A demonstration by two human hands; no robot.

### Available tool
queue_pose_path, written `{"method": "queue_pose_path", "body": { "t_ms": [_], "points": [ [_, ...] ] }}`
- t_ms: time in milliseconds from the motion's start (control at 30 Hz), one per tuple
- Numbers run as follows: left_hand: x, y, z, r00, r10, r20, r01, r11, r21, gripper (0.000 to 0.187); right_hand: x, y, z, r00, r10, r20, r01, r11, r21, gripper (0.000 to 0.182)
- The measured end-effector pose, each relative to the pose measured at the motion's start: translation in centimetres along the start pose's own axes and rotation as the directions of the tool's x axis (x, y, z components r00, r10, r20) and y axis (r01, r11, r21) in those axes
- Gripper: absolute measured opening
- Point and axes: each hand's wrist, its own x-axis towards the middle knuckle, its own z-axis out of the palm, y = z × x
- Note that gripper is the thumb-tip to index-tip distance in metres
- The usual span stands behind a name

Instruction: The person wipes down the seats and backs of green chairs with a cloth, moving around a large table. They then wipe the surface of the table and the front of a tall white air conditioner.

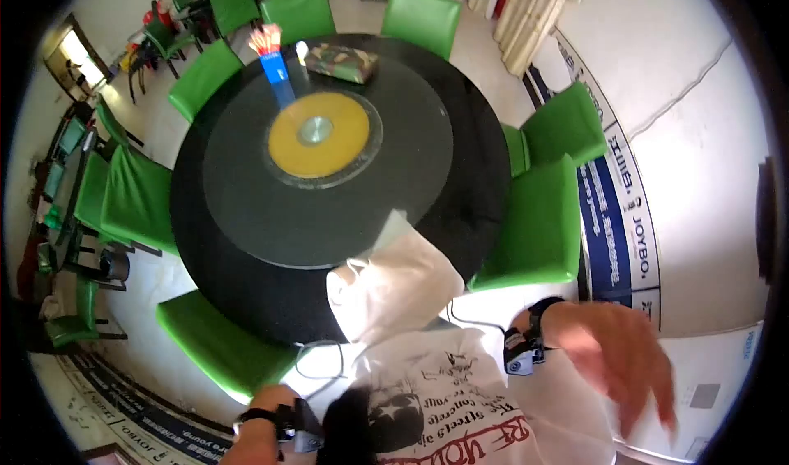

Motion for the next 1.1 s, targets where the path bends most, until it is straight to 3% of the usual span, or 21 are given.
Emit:
{"method": "queue_pose_path", "body": {
  "t_ms": [33,67,100,167,200,233,267,300,333,400,467,567,667,767,900,933,1000,1100],
  "points": [
    [-2.6,0.5,-0.8,0.929,0.134,0.345,0.167,0.680,-0.714,0.040,-1.8,1.4,-0.1,0.994,0.098,-0.042,-0.100,0.994,-0.044,0.029],
    [-4.2,1.8,-0.7,0.772,0.323,0.547,0.568,0.035,-0.822,0.038,-3.7,3.3,0.0,0.973,0.218,-0.082,-0.225,0.970,-0.091,0.029],
    [-5.2,3.5,-0.3,0.660,0.441,0.608,0.735,-0.210,-0.645,0.037,-5.7,6.4,0.1,0.931,0.350,-0.100,-0.362,0.920,-0.148,0.030],
    [-9.7,8.2,-0.1,0.417,0.646,0.639,0.894,-0.165,-0.416,0.035,-10.8,15.6,-0.6,0.837,0.547,0.002,-0.514,0.789,-0.336,0.040],
    [-12.8,10.8,0.1,0.286,0.739,0.609,0.947,-0.121,-0.298,0.043,-14.7,19.1,-0.8,0.764,0.644,0.050,-0.550,0.689,-0.472,0.038],
    [-19.1,12.5,-1.1,0.212,0.787,0.580,0.960,-0.057,-0.272,0.038,-19.0,21.6,-1.3,0.659,0.739,0.139,-0.511,0.575,-0.639,0.036],
    [-23.7,12.9,-2.4,0.190,0.845,0.500,0.894,0.062,-0.444,0.037,-22.0,23.4,-1.6,0.763,0.552,0.338,-0.157,0.664,-0.731,0.033],
    [-30.4,13.3,-3.8,0.184,0.913,0.365,0.720,0.127,-0.682,0.047,-26.7,25.5,-1.2,0.646,0.680,0.346,-0.332,0.659,-0.675,0.039],
    [-34.2,12.9,-5.3,0.159,0.922,0.353,0.756,0.117,-0.644,0.051,-31.4,27.6,-0.9,0.510,0.789,0.343,-0.500,0.597,-0.628,0.045],
    [-36.6,10.9,-7.3,0.094,0.933,0.347,0.782,0.147,-0.606,0.057,-33.2,27.9,1.2,0.436,0.796,0.419,-0.602,0.605,-0.522,0.046],
    [-36.7,8.7,-7.9,0.018,0.932,0.362,0.753,0.226,-0.618,0.063,-31.8,27.4,5.4,0.573,0.532,0.624,-0.117,0.806,-0.580,0.047],
    [-37.3,4.3,-8.5,-0.090,0.847,0.523,0.773,0.390,-0.500,0.067,-30.5,27.0,11.8,0.575,0.451,0.683,-0.118,0.872,-0.476,0.048],
    [-38.8,0.4,-8.7,-0.154,0.753,0.640,0.726,0.525,-0.443,0.069,-28.6,27.0,17.4,0.533,0.410,0.740,-0.081,0.895,-0.438,0.043],
    [-37.9,-1.6,-8.4,-0.186,0.708,0.681,0.697,0.584,-0.417,0.070,-29.1,28.6,20.9,0.649,0.291,0.703,0.008,0.921,-0.388,0.041],
    [-37.0,-1.0,-8.3,-0.152,0.687,0.711,0.706,0.579,-0.408,0.065,-28.7,30.3,20.9,0.701,0.145,0.699,0.147,0.929,-0.339,0.038],
    [-36.9,-0.4,-8.4,-0.139,0.684,0.716,0.726,0.563,-0.396,0.064,-28.5,30.5,20.3,0.683,0.160,0.712,0.152,0.923,-0.353,0.045],
    [-36.1,1.5,-8.6,-0.106,0.718,0.688,0.734,0.523,-0.433,0.063,-26.8,29.4,17.1,0.592,0.378,0.712,-0.062,0.902,-0.428,0.049],
    [-34.7,5.9,-8.5,-0.053,0.822,0.566,0.680,0.445,-0.583,0.062,-28.6,31.0,11.8,0.606,0.412,0.680,-0.076,0.881,-0.466,0.054]
  ]
}}
